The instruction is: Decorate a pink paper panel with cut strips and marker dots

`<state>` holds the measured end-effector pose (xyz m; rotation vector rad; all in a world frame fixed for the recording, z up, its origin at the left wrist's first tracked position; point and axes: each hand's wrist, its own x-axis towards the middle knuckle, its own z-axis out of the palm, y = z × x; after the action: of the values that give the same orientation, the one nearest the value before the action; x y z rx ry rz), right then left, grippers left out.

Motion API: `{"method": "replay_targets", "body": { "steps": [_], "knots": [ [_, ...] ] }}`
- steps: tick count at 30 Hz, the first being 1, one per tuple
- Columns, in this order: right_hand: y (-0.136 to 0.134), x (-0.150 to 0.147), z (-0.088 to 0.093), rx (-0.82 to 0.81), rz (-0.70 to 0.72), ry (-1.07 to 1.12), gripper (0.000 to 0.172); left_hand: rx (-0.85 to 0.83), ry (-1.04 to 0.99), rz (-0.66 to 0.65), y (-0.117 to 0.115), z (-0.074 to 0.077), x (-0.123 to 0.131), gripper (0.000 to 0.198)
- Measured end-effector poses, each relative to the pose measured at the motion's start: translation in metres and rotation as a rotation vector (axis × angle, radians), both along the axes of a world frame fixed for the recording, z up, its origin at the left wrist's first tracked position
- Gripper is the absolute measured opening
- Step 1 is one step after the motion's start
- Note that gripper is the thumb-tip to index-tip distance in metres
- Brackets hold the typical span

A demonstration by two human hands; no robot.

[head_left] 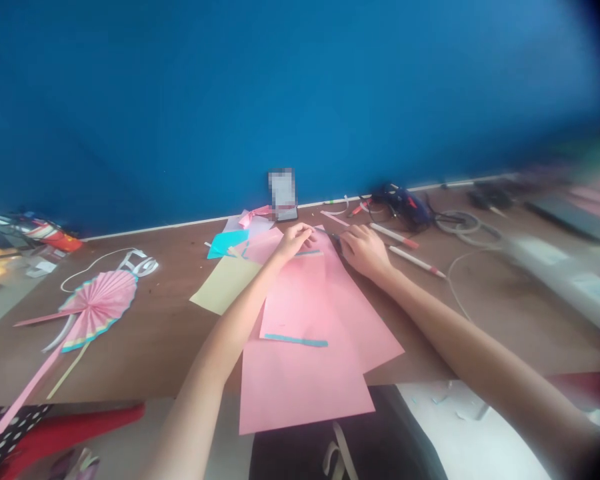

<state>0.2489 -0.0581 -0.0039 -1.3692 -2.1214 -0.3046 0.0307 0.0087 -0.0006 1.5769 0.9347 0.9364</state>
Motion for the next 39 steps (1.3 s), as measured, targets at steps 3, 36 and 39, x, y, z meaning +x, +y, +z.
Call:
{"method": "replay_targets", "body": {
  "steps": [3, 36, 39],
  "knots": [
    [-0.005, -0.012, 0.001, -0.044, 0.217, 0.038, 0.032, -0.055, -0.158, -0.019, -0.003, 0.000, 0.005, 0.029],
    [-0.001, -0.009, -0.005, -0.070, -0.064, 0.903, 0.012, 0.129, -0.027, 0.094, 0.005, -0.001, -0.012, 0.030],
    [0.001, -0.008, -0.007, -0.109, -0.052, 0.913, 0.011, 0.155, -0.040, 0.111, 0.002, 0.002, -0.011, 0.031]
  ]
}}
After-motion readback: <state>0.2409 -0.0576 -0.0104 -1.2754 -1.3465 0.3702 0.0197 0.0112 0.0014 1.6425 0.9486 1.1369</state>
